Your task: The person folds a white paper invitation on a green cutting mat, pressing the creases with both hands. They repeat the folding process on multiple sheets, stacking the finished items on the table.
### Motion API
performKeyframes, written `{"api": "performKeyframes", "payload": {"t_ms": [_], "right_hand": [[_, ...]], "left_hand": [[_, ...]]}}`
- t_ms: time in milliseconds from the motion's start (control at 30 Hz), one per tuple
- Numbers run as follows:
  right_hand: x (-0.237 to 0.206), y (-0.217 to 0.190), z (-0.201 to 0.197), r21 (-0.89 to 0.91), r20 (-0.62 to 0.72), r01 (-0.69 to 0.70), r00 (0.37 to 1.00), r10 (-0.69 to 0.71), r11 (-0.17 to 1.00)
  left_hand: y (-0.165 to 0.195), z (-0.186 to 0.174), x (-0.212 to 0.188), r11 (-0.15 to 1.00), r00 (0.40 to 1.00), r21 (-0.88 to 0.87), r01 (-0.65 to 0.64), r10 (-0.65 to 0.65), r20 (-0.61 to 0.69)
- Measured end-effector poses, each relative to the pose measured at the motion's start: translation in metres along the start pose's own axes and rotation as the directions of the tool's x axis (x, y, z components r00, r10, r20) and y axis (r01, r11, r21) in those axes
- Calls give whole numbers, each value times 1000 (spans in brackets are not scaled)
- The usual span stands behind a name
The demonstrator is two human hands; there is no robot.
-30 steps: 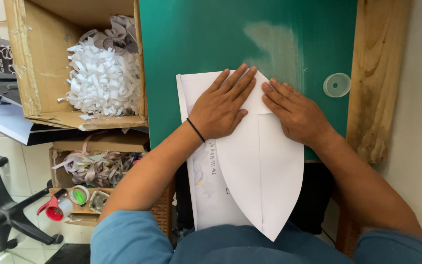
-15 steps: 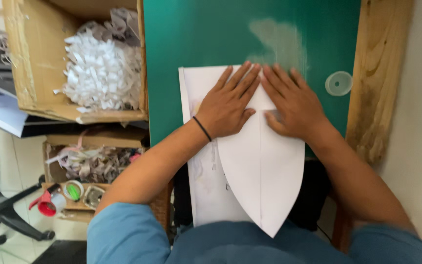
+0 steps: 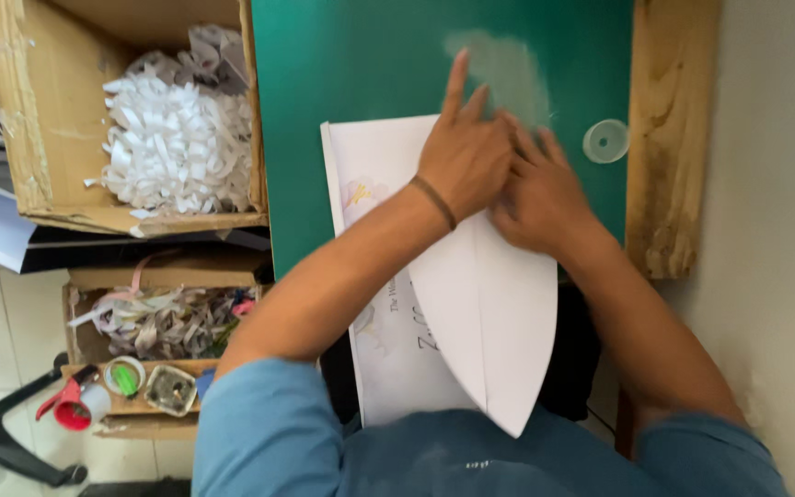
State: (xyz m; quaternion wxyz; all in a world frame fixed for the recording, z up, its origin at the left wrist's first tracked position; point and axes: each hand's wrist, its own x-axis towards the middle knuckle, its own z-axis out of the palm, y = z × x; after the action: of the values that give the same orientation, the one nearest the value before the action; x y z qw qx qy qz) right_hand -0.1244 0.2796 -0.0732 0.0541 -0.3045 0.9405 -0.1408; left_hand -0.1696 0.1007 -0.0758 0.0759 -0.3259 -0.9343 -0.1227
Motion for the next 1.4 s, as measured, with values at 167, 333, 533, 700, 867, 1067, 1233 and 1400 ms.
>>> {"api": "performKeyframes", "payload": {"t_ms": [167,333,533,700,867,1067,1233,1400], "right_hand": [[27,18,37,-49,-33,24,999,-26,998],[2,-5,9,-160,-61,-40,998,30,986],[-78,-45,-27,-178,16,-358,930,367,916],[-92,-53,-43,-177,168,-459,858,486,871],[-48,-53,-152,-447,-274,-43,957,-91,893],[33,-92,-132,-476,-529,324,637,-560,818],[76,-76,6,-376,-374,139,882,-287,916],[81,-48,46,449,-176,-220,928,327,866]], "left_hand": [[15,-35,-111,970,971,45,237,-235,-49],[26,-14,-172,947,950,79,311,-313,2],[26,-20,-149,951,963,148,270,-270,-17],[11,-53,-111,947,919,83,309,-320,229],[-43,-95,-142,975,881,-99,199,-222,-418],[10,-49,-203,469,934,-816,339,-61,353],[130,56,-234,48,834,-873,485,-328,444],[146,65,-266,121,806,-803,583,-212,553]]}}
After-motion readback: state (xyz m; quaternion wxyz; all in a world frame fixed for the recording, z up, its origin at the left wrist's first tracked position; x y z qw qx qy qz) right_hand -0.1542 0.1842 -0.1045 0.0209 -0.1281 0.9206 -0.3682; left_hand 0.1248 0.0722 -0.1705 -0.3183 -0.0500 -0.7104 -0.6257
